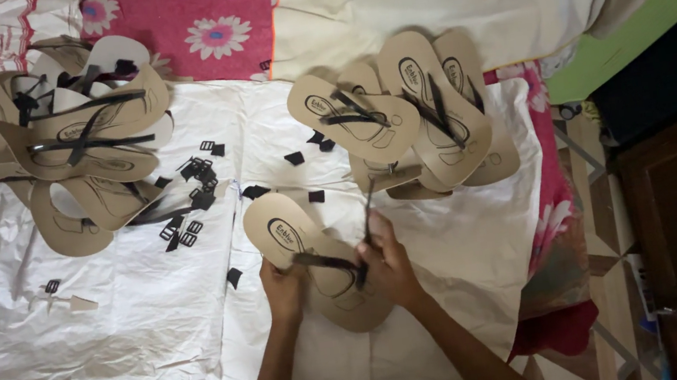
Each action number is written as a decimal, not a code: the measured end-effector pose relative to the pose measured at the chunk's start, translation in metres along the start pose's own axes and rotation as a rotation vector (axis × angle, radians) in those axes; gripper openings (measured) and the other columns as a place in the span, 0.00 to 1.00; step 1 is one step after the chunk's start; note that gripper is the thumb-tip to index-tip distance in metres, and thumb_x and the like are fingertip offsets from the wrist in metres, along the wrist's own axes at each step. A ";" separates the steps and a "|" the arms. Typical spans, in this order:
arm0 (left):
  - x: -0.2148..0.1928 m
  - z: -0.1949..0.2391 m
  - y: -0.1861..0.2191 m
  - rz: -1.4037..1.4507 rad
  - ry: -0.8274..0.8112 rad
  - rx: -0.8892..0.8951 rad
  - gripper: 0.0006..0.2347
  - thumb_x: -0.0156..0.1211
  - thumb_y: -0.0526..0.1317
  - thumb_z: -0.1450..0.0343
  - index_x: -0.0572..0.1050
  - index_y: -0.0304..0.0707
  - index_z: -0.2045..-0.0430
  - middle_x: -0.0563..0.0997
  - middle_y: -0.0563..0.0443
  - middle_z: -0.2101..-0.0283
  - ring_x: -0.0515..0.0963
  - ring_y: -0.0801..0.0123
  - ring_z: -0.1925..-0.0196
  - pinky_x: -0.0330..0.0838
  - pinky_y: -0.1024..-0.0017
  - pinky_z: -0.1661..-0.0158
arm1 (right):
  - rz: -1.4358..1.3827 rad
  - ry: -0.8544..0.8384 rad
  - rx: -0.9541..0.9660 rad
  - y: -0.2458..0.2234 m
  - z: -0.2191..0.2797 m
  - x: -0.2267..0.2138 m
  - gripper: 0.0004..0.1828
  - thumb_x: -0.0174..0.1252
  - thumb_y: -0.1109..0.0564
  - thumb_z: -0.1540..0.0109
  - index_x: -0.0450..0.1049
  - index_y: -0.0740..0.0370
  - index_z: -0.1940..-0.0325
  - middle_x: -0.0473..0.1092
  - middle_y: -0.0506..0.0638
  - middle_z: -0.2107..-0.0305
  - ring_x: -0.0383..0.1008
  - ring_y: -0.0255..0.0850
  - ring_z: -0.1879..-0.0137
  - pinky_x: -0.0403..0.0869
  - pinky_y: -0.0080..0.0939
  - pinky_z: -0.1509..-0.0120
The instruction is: The person assembles flip-flops by pulling rubber straps through the soles using a specialized tool.
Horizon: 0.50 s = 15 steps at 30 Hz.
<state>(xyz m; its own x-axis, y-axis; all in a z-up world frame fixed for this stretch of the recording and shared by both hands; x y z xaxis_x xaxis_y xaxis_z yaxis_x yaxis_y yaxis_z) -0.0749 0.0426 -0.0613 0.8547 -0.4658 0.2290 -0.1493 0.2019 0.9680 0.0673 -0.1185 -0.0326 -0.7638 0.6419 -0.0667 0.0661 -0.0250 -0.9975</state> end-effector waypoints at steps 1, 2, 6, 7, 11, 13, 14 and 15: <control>0.007 0.003 0.015 -0.050 0.011 -0.020 0.12 0.63 0.28 0.36 0.76 0.31 0.59 0.84 0.51 0.61 0.81 0.73 0.63 0.75 0.76 0.63 | 0.011 0.051 -0.072 -0.004 0.000 -0.001 0.35 0.52 0.57 0.32 0.49 0.60 0.23 0.72 0.50 0.66 0.71 0.32 0.64 0.72 0.33 0.57; 0.014 0.007 0.031 -0.100 0.021 -0.040 0.10 0.67 0.32 0.33 0.77 0.31 0.60 0.84 0.52 0.62 0.80 0.74 0.64 0.74 0.76 0.64 | 0.023 0.103 -0.143 -0.008 0.000 -0.003 0.34 0.49 0.57 0.30 0.47 0.61 0.20 0.71 0.50 0.65 0.70 0.33 0.63 0.72 0.33 0.55; 0.013 0.002 0.017 -0.157 0.030 -0.115 0.08 0.67 0.31 0.31 0.78 0.29 0.61 0.83 0.49 0.66 0.78 0.73 0.68 0.72 0.75 0.67 | 0.188 0.174 -0.226 -0.011 -0.004 -0.003 0.32 0.48 0.56 0.27 0.49 0.63 0.20 0.70 0.50 0.62 0.69 0.35 0.60 0.71 0.34 0.52; 0.014 0.000 0.012 -0.121 0.003 -0.116 0.07 0.67 0.31 0.31 0.78 0.29 0.62 0.83 0.49 0.67 0.77 0.73 0.70 0.70 0.74 0.69 | 0.251 0.154 -0.223 -0.020 -0.004 -0.002 0.28 0.49 0.56 0.28 0.56 0.62 0.23 0.70 0.52 0.64 0.69 0.37 0.61 0.71 0.36 0.52; 0.021 -0.005 0.007 0.055 -0.045 -0.066 0.06 0.65 0.31 0.30 0.78 0.28 0.63 0.84 0.51 0.67 0.79 0.75 0.69 0.71 0.76 0.69 | 0.441 0.091 -0.166 -0.023 -0.008 0.006 0.18 0.54 0.55 0.32 0.77 0.59 0.39 0.70 0.58 0.71 0.70 0.45 0.67 0.71 0.41 0.57; 0.025 -0.006 0.016 0.035 -0.031 -0.065 0.05 0.64 0.31 0.30 0.78 0.29 0.64 0.84 0.52 0.66 0.80 0.76 0.68 0.72 0.77 0.68 | 0.466 0.086 -0.153 -0.039 -0.009 0.006 0.15 0.55 0.55 0.33 0.78 0.59 0.44 0.72 0.59 0.70 0.73 0.47 0.67 0.71 0.43 0.59; 0.027 -0.005 0.019 0.015 -0.017 -0.067 0.04 0.63 0.32 0.29 0.79 0.29 0.64 0.85 0.52 0.66 0.80 0.77 0.68 0.73 0.78 0.67 | 0.491 0.080 -0.138 -0.047 -0.009 0.006 0.13 0.56 0.55 0.34 0.80 0.60 0.48 0.74 0.60 0.70 0.75 0.49 0.68 0.72 0.44 0.60; 0.025 -0.007 0.016 0.016 -0.017 -0.069 0.04 0.63 0.32 0.29 0.79 0.29 0.64 0.85 0.52 0.66 0.80 0.77 0.68 0.73 0.78 0.67 | 0.492 0.079 -0.137 -0.044 -0.009 0.004 0.13 0.56 0.55 0.34 0.80 0.60 0.48 0.74 0.60 0.70 0.75 0.49 0.68 0.72 0.44 0.60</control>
<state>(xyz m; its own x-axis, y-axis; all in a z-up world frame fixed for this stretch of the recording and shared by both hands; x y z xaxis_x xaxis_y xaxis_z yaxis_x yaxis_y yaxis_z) -0.0520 0.0403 -0.0406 0.8439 -0.4762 0.2470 -0.1283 0.2679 0.9549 0.0672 -0.1076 0.0110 -0.5706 0.6355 -0.5201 0.4927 -0.2417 -0.8359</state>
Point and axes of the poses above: each hand's wrist, its own z-axis away from the middle knuckle, its own x-axis out of the palm, y = z × x, the point moved 3 cm from there along -z, towards the middle knuckle
